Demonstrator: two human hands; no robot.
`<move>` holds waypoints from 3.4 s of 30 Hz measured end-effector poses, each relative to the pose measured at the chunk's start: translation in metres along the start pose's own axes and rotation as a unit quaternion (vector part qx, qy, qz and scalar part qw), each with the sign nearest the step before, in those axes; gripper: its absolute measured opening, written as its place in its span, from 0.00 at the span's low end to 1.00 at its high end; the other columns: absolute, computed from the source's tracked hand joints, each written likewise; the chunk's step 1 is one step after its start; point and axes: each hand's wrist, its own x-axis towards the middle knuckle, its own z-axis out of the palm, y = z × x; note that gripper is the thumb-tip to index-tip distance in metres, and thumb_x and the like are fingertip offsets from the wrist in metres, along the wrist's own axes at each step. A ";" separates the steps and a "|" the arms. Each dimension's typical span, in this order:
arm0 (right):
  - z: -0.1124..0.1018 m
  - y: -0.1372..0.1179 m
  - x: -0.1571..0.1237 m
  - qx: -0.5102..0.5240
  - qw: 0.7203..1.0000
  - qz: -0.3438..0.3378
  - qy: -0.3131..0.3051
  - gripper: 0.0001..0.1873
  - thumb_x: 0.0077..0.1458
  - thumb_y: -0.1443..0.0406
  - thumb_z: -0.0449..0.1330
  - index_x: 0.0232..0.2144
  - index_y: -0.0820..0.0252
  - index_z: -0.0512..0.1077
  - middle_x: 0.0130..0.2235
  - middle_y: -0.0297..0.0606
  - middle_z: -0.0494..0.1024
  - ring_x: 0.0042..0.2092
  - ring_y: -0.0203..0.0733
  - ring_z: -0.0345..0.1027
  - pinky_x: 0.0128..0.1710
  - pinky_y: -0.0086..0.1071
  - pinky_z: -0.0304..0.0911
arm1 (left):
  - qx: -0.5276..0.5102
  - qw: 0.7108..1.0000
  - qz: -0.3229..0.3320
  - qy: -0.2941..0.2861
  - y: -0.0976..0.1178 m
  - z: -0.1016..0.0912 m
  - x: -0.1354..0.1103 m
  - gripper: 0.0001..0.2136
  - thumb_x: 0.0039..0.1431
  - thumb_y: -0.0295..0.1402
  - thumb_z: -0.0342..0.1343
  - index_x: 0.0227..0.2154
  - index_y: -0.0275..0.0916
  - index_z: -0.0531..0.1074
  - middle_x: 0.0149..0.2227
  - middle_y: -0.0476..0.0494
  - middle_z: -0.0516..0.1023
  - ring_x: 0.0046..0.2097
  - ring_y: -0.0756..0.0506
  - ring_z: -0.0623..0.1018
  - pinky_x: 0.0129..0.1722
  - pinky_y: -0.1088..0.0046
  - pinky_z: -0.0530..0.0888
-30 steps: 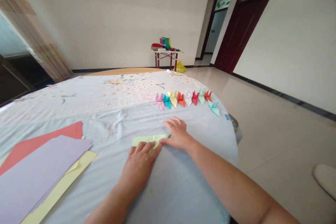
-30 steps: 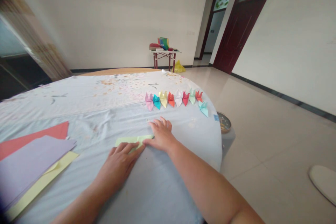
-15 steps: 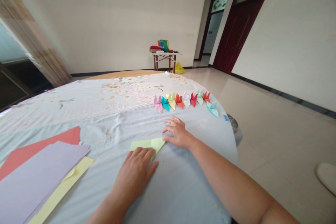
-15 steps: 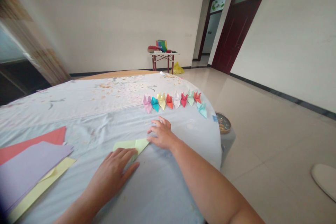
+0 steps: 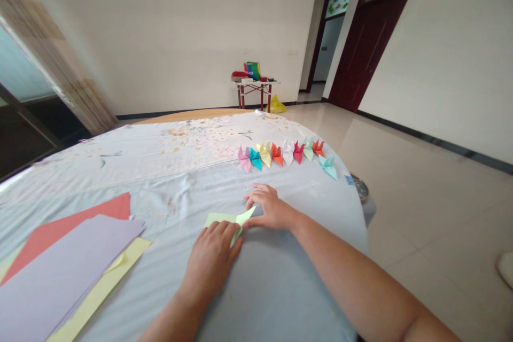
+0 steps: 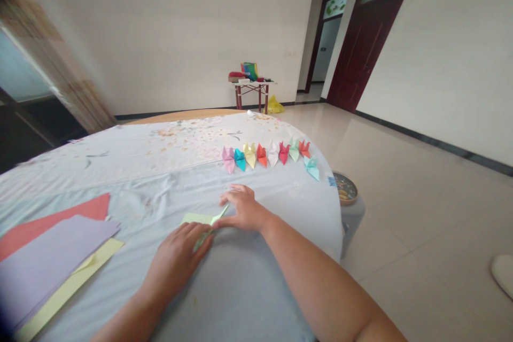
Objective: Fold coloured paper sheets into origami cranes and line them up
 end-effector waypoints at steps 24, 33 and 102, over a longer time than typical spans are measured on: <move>0.019 0.000 0.006 0.024 0.999 0.025 -0.013 0.09 0.51 0.65 0.56 0.35 0.58 0.74 0.34 0.35 0.77 0.36 0.37 0.69 0.37 0.28 0.60 | 0.047 0.978 -0.201 0.020 -0.013 -0.010 -0.004 0.14 0.56 0.41 0.44 0.41 0.39 0.60 0.35 0.41 0.74 0.38 0.41 0.75 0.33 0.67 0.67; 0.013 -0.003 0.004 -0.009 0.999 -0.043 0.011 0.11 0.50 0.62 0.59 0.36 0.60 0.73 0.37 0.38 0.72 0.39 0.37 0.65 0.41 0.29 0.59 | 0.072 0.996 -0.045 0.005 -0.010 0.005 -0.006 0.13 0.58 0.39 0.43 0.42 0.42 0.66 0.47 0.43 0.70 0.47 0.42 0.68 0.45 0.63 0.63; 0.020 -0.002 0.003 -0.089 0.996 0.029 -0.010 0.13 0.49 0.54 0.59 0.31 0.57 0.72 0.33 0.33 0.75 0.40 0.39 0.61 0.43 0.35 0.45 | -0.047 0.999 -0.001 -0.024 -0.016 0.000 -0.004 0.14 0.58 0.39 0.44 0.41 0.50 0.73 0.40 0.44 0.69 0.42 0.43 0.67 0.42 0.63 0.64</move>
